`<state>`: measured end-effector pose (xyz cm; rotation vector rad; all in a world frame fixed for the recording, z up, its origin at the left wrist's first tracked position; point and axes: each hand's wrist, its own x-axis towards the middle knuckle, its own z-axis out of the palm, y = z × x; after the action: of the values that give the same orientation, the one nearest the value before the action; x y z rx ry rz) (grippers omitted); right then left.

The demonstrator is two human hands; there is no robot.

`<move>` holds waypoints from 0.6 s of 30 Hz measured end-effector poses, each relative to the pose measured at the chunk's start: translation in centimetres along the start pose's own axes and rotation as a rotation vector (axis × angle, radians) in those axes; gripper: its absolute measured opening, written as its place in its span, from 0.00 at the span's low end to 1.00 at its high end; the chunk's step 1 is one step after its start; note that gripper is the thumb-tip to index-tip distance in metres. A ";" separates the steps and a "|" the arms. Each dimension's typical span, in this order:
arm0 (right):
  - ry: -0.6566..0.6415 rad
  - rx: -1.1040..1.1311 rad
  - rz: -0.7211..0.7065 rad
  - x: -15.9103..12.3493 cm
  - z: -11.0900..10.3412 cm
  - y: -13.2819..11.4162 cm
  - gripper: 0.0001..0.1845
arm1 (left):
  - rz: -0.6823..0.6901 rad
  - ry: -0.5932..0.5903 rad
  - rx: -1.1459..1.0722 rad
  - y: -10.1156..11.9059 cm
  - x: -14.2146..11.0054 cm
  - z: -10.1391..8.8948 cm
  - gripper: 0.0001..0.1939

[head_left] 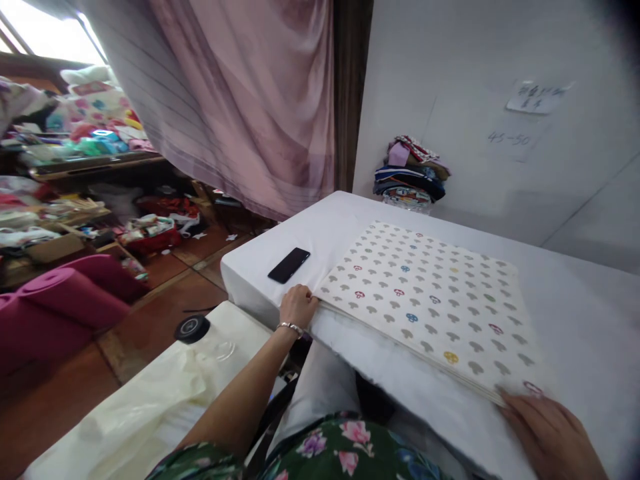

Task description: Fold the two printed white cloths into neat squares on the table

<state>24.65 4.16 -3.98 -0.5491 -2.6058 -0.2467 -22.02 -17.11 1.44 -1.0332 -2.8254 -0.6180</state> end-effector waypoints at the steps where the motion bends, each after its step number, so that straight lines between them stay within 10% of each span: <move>1: 0.002 0.001 0.011 0.0 0.1 0.0 0.14 | 0.011 0.001 0.002 0.0 0.0 0.0 0.06; 11: 0.074 0.003 0.090 0.2 0.5 -1.0 0.15 | -0.052 -0.091 -0.231 -0.6 0.1 -0.5 0.06; 18: 0.046 -0.050 0.118 0.5 0.0 -1.3 0.19 | 0.082 -0.184 -0.163 -1.5 0.6 -1.1 0.24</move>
<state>23.73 3.12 -3.86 -0.7035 -2.5181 -0.2836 -23.55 -18.19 2.04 -1.2893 -2.9079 -0.7943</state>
